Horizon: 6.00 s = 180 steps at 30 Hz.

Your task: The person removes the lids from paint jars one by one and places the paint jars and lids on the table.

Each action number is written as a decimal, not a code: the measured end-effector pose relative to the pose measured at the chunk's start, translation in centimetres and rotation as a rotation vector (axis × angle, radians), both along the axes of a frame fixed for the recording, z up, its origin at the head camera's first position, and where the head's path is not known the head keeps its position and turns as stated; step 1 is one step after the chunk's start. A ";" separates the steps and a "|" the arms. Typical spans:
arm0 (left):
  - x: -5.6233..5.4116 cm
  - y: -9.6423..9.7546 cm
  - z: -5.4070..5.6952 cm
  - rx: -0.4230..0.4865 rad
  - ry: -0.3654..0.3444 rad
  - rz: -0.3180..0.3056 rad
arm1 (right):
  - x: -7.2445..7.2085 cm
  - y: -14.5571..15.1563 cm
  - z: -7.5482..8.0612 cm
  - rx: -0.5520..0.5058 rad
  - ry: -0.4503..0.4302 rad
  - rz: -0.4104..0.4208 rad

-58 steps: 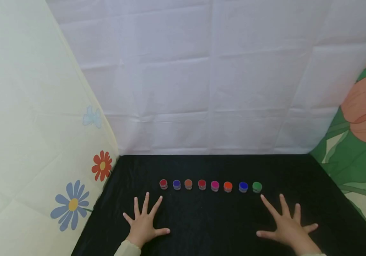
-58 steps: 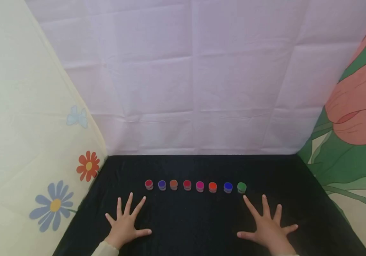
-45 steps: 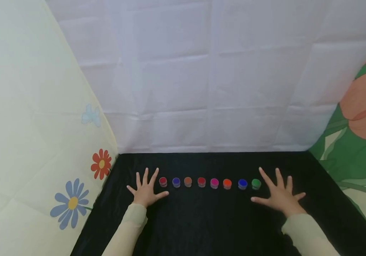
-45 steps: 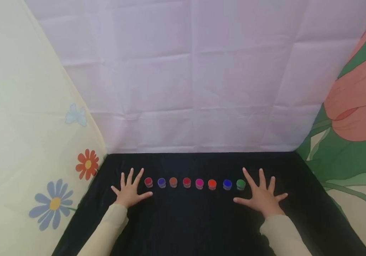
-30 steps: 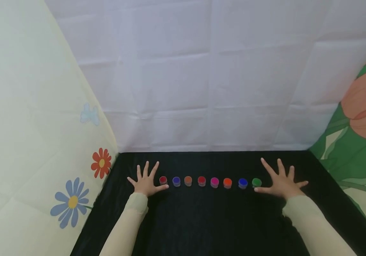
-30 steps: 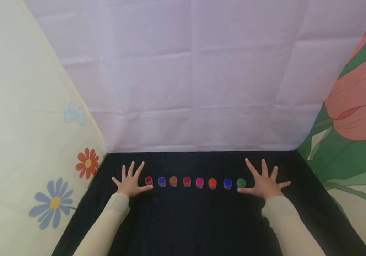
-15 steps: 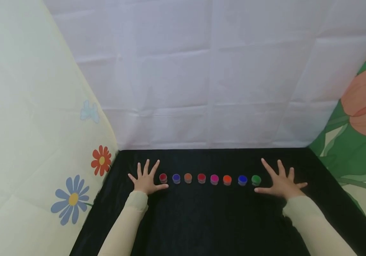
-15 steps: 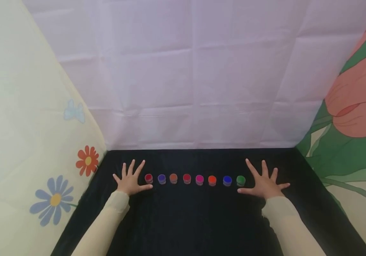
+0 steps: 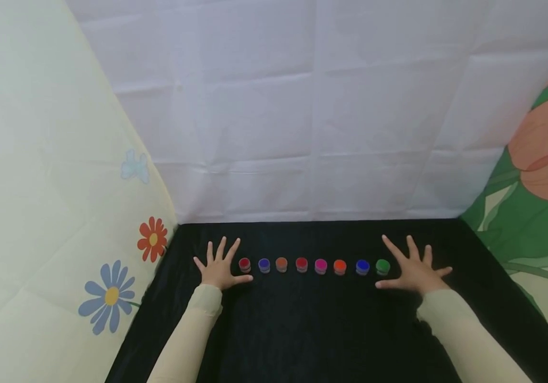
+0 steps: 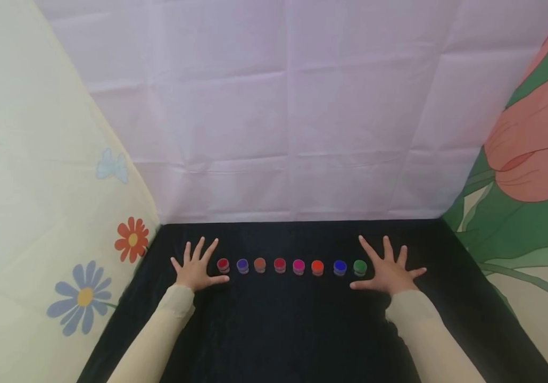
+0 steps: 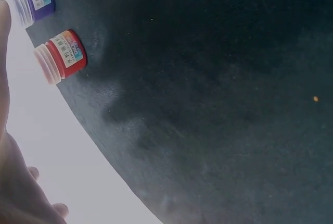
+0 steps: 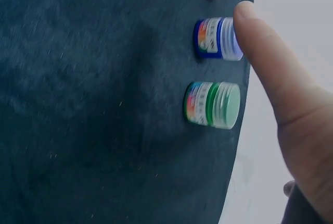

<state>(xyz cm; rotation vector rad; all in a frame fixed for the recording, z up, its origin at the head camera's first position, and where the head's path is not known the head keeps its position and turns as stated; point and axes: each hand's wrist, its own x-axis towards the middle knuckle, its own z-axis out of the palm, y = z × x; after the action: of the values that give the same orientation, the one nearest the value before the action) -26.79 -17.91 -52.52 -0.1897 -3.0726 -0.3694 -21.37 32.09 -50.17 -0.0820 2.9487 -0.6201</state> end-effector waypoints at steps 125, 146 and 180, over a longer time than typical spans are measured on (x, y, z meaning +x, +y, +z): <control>3.1 0.2 -5.9 0.891 -0.170 -0.212 | -0.7 -30.7 -8.1 -0.949 0.098 0.113; 2.9 -1.0 -7.1 0.893 -0.140 -0.310 | -0.6 -31.2 -8.7 -0.884 0.164 0.154; 3.3 -0.3 -6.0 0.872 -0.228 -0.201 | -0.8 -30.7 -8.2 -0.837 0.113 0.200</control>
<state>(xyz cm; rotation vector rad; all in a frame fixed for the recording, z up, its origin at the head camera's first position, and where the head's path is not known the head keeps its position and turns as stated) -23.51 -18.22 -58.55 -0.4270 -2.7537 -1.7582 -22.21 1.34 -58.40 -0.4870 2.5027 -1.7892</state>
